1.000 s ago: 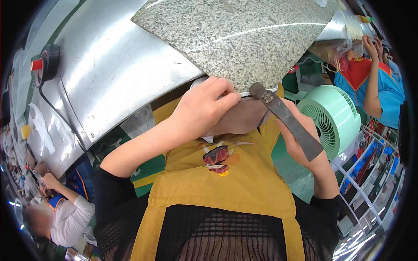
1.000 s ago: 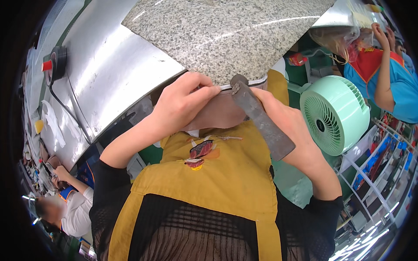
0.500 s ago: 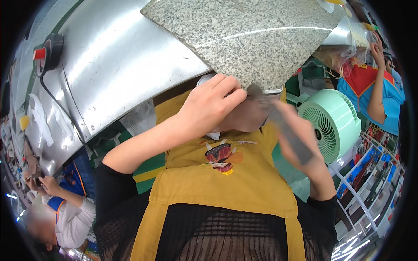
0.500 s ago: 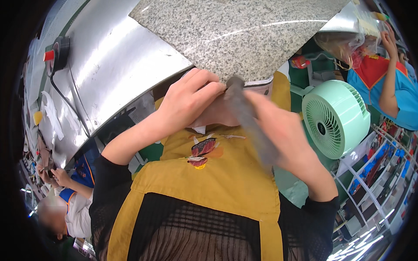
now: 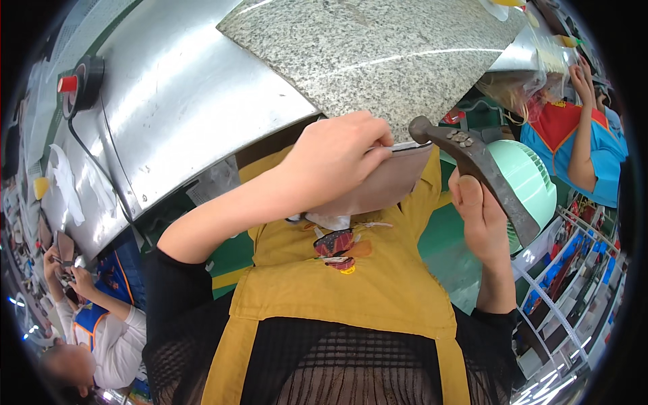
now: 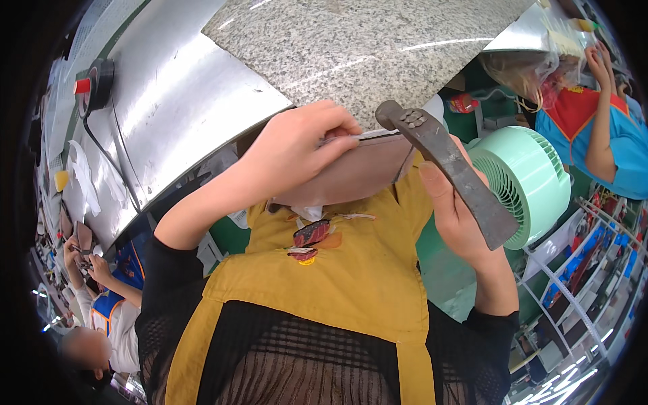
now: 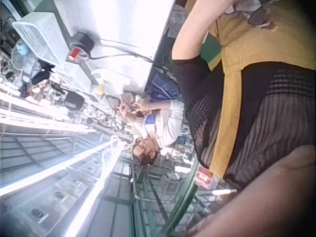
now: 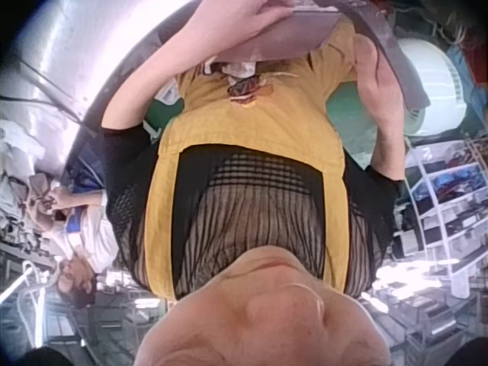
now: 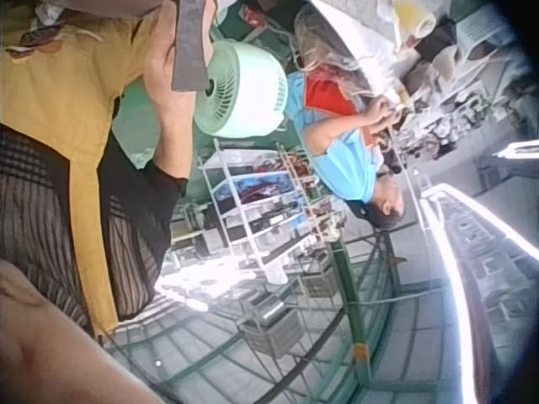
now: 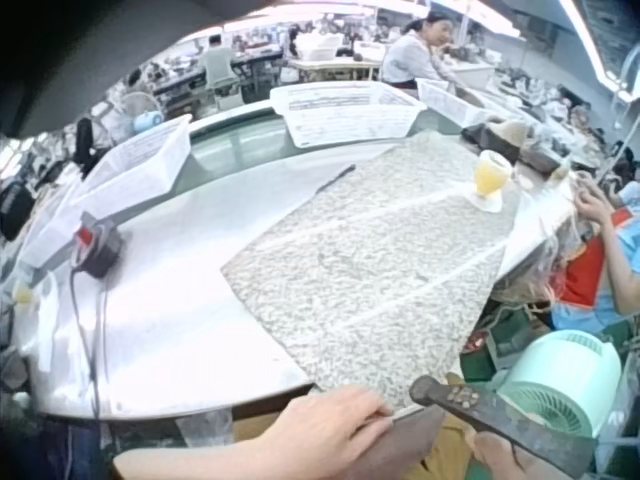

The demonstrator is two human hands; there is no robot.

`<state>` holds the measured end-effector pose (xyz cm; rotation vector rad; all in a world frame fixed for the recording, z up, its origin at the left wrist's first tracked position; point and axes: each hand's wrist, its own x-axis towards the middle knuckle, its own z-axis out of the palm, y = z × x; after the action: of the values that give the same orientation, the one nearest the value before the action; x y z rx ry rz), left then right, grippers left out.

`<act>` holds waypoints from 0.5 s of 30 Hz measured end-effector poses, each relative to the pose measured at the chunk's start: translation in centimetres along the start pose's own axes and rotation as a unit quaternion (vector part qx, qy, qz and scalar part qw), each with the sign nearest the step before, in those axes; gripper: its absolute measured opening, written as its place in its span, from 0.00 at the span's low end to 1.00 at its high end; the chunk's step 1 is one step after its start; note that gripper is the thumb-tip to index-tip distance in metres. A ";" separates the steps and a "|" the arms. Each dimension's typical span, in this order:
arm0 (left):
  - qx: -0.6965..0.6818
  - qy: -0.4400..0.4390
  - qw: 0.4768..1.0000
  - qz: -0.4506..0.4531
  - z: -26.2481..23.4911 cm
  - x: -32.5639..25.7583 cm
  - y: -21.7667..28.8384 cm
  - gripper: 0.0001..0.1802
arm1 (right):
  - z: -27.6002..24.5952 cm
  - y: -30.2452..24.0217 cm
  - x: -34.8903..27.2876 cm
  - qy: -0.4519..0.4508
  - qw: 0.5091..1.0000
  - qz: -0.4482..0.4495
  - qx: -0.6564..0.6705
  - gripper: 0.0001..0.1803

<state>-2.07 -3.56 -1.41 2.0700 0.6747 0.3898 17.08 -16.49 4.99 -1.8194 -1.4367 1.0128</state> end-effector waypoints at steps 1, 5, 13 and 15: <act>0.053 0.013 0.998 0.022 0.3 0.2 0.0 0.06 | 0.0 0.0 0.0 0.007 1.000 -0.005 -0.005 0.13; 0.161 0.056 0.982 0.079 0.7 0.3 -0.4 0.06 | 1.1 -0.4 0.8 -0.012 0.999 -0.010 -0.049 0.11; 0.166 0.054 0.980 0.090 -0.2 -0.8 -1.4 0.07 | 0.7 0.4 1.1 -0.041 0.998 -0.025 -0.046 0.17; 0.214 0.067 0.966 0.124 -0.2 -0.9 -1.5 0.09 | 0.6 0.6 0.9 -0.027 0.998 -0.053 -0.025 0.17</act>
<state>-3.38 -3.32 -2.61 2.5718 0.6191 0.5701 16.99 -15.73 4.02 -1.7421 -1.5876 0.9872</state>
